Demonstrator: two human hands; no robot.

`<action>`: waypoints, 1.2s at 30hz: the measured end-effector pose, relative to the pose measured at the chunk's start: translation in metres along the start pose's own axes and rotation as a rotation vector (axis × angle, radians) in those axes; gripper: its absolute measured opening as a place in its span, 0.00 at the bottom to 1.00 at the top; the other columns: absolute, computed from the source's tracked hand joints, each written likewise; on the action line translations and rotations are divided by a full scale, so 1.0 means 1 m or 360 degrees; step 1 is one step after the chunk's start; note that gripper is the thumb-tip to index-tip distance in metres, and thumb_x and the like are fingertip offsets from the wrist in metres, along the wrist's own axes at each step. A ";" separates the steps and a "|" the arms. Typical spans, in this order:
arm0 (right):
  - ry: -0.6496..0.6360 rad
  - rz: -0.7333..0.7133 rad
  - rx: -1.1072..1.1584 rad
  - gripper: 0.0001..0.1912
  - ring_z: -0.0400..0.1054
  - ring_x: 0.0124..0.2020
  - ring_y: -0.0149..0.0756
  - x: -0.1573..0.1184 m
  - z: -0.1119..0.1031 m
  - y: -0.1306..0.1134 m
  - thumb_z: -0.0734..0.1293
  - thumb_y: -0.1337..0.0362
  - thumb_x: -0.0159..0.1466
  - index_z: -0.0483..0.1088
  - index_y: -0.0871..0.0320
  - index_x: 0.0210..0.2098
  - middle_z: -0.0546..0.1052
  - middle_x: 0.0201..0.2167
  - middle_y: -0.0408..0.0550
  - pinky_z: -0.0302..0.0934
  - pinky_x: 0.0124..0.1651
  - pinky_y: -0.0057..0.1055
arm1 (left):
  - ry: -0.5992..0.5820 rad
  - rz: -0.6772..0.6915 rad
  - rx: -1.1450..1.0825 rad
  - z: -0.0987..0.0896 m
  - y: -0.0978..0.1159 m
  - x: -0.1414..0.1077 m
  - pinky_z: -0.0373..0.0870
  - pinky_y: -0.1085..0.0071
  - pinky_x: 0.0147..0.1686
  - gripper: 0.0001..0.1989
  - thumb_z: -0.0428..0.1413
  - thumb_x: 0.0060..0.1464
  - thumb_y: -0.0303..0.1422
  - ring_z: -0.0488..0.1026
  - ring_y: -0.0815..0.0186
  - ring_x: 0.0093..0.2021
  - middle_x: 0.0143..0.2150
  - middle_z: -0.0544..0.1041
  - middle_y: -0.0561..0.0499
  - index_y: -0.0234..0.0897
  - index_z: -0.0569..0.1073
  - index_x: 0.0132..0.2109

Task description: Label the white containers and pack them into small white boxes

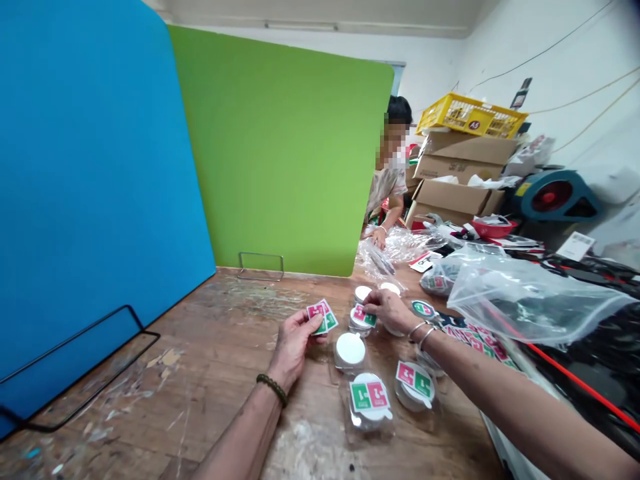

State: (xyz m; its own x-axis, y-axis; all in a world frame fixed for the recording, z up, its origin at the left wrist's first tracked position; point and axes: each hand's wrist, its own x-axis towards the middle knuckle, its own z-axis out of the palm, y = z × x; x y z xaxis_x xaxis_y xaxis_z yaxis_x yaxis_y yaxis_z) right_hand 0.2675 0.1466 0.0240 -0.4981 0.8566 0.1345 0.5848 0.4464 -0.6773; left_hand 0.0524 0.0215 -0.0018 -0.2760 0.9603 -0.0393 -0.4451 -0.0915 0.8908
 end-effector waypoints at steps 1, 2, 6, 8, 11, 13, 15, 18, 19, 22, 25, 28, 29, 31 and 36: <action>0.0036 -0.0003 -0.0054 0.06 0.68 0.30 0.35 -0.001 0.000 -0.001 0.68 0.65 0.58 0.77 0.60 0.29 0.77 0.27 0.47 0.57 0.34 0.29 | 0.0001 0.0012 0.0011 0.001 0.000 0.000 0.71 0.77 0.22 0.22 0.72 0.38 0.39 0.74 0.70 0.26 0.32 0.81 0.47 0.29 0.79 0.39; 0.0088 -0.0019 -0.0110 0.05 0.69 0.33 0.37 -0.001 -0.001 -0.004 0.68 0.65 0.57 0.77 0.59 0.30 0.77 0.29 0.48 0.57 0.35 0.29 | 0.0002 0.0023 0.0022 0.001 0.001 0.000 0.70 0.77 0.22 0.22 0.72 0.39 0.40 0.73 0.70 0.25 0.32 0.81 0.47 0.29 0.79 0.38; 0.0127 -0.0139 -0.0053 0.10 0.68 0.35 0.38 -0.008 -0.002 -0.037 0.67 0.60 0.61 0.77 0.58 0.33 0.77 0.33 0.49 0.57 0.37 0.30 | 0.0003 0.0070 0.0075 0.005 0.002 -0.003 0.70 0.77 0.23 0.21 0.71 0.40 0.40 0.73 0.71 0.26 0.32 0.80 0.48 0.30 0.79 0.38; -0.0037 -0.0184 0.0205 0.13 0.67 0.32 0.35 -0.012 0.004 -0.058 0.65 0.56 0.63 0.77 0.58 0.36 0.77 0.31 0.47 0.58 0.33 0.28 | -0.0014 0.0091 0.0104 0.008 0.003 -0.006 0.70 0.78 0.22 0.20 0.70 0.41 0.40 0.73 0.71 0.26 0.32 0.80 0.48 0.30 0.80 0.38; -0.0235 -0.0198 0.0468 0.14 0.64 0.26 0.31 -0.015 0.013 -0.078 0.66 0.54 0.62 0.76 0.59 0.34 0.75 0.26 0.44 0.55 0.28 0.26 | -0.0080 0.0122 0.0156 0.012 0.004 -0.009 0.69 0.79 0.22 0.19 0.70 0.42 0.39 0.72 0.72 0.26 0.32 0.80 0.48 0.30 0.80 0.38; -0.0147 -0.0172 0.0410 0.13 0.63 0.25 0.30 -0.010 0.010 -0.077 0.65 0.55 0.62 0.74 0.60 0.31 0.73 0.24 0.43 0.55 0.27 0.25 | -0.0082 0.0123 0.0150 0.014 0.004 -0.008 0.67 0.80 0.21 0.19 0.70 0.41 0.39 0.71 0.72 0.25 0.32 0.80 0.48 0.30 0.80 0.38; 0.0074 -0.0125 0.0254 0.12 0.64 0.25 0.30 0.000 -0.005 -0.068 0.63 0.59 0.63 0.74 0.60 0.31 0.74 0.25 0.44 0.56 0.28 0.25 | -0.0032 0.0113 0.0099 0.013 0.004 -0.006 0.67 0.80 0.20 0.20 0.71 0.39 0.41 0.71 0.72 0.25 0.30 0.79 0.50 0.30 0.80 0.37; 0.0270 -0.0033 0.0050 0.10 0.65 0.26 0.31 0.020 -0.035 -0.045 0.62 0.65 0.62 0.74 0.61 0.30 0.74 0.25 0.45 0.56 0.30 0.27 | 0.0042 0.0087 0.0019 0.009 0.004 -0.002 0.72 0.77 0.23 0.22 0.71 0.38 0.42 0.73 0.71 0.26 0.30 0.78 0.51 0.31 0.80 0.36; 0.0262 -0.0013 0.0007 0.10 0.64 0.26 0.31 0.026 -0.043 -0.037 0.62 0.66 0.61 0.74 0.61 0.28 0.74 0.24 0.45 0.56 0.30 0.27 | 0.0057 0.0073 0.0004 0.007 0.004 -0.001 0.73 0.76 0.24 0.22 0.72 0.37 0.42 0.73 0.71 0.26 0.30 0.78 0.51 0.31 0.79 0.36; 0.0199 0.0022 -0.0095 0.08 0.66 0.27 0.32 0.042 -0.048 -0.016 0.64 0.70 0.57 0.74 0.61 0.25 0.75 0.24 0.45 0.57 0.32 0.27 | 0.0102 0.0043 -0.0002 0.001 0.005 0.002 0.70 0.78 0.21 0.22 0.73 0.34 0.41 0.74 0.70 0.25 0.29 0.79 0.50 0.31 0.79 0.35; 0.0160 0.0075 -0.0163 0.06 0.68 0.29 0.32 0.053 -0.034 0.001 0.65 0.71 0.56 0.75 0.61 0.28 0.77 0.27 0.45 0.58 0.32 0.26 | 0.0125 0.0054 0.0045 -0.004 0.007 0.003 0.63 0.81 0.18 0.21 0.72 0.36 0.39 0.72 0.72 0.24 0.29 0.79 0.49 0.30 0.79 0.36; 0.0151 0.0155 -0.0235 0.05 0.68 0.28 0.32 0.061 -0.021 0.012 0.65 0.72 0.56 0.74 0.61 0.28 0.77 0.26 0.45 0.57 0.31 0.25 | 0.0102 0.0084 0.0100 -0.006 0.008 0.004 0.61 0.81 0.18 0.19 0.71 0.40 0.39 0.70 0.74 0.24 0.29 0.79 0.49 0.30 0.79 0.37; 0.0156 0.0175 -0.0257 0.05 0.68 0.29 0.32 0.063 -0.019 0.014 0.65 0.72 0.56 0.74 0.61 0.28 0.77 0.26 0.45 0.57 0.31 0.25 | 0.0099 0.0090 0.0113 -0.006 0.008 0.004 0.61 0.81 0.18 0.19 0.70 0.40 0.39 0.70 0.74 0.23 0.29 0.79 0.49 0.29 0.79 0.37; 0.0177 0.0189 -0.0293 0.04 0.69 0.31 0.33 0.064 -0.018 0.014 0.66 0.72 0.56 0.74 0.61 0.28 0.77 0.26 0.45 0.58 0.33 0.25 | 0.0108 0.0094 0.0126 -0.006 0.008 0.004 0.61 0.81 0.18 0.19 0.70 0.41 0.39 0.69 0.74 0.23 0.29 0.78 0.49 0.29 0.79 0.37; 0.0202 0.0057 -0.0270 0.05 0.70 0.38 0.35 0.045 -0.012 -0.023 0.66 0.68 0.62 0.75 0.60 0.33 0.78 0.34 0.50 0.60 0.39 0.27 | 0.0124 0.0153 0.0120 -0.003 0.008 0.003 0.62 0.79 0.17 0.19 0.70 0.39 0.39 0.70 0.72 0.23 0.28 0.78 0.50 0.29 0.77 0.36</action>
State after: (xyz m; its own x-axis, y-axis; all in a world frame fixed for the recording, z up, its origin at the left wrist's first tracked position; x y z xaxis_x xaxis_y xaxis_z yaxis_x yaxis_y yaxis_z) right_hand 0.2392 0.1776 0.0546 -0.3968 0.8937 0.2095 0.7054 0.4429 -0.5534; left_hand 0.0457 0.0228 0.0042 -0.3810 0.9245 0.0153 -0.3488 -0.1590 0.9236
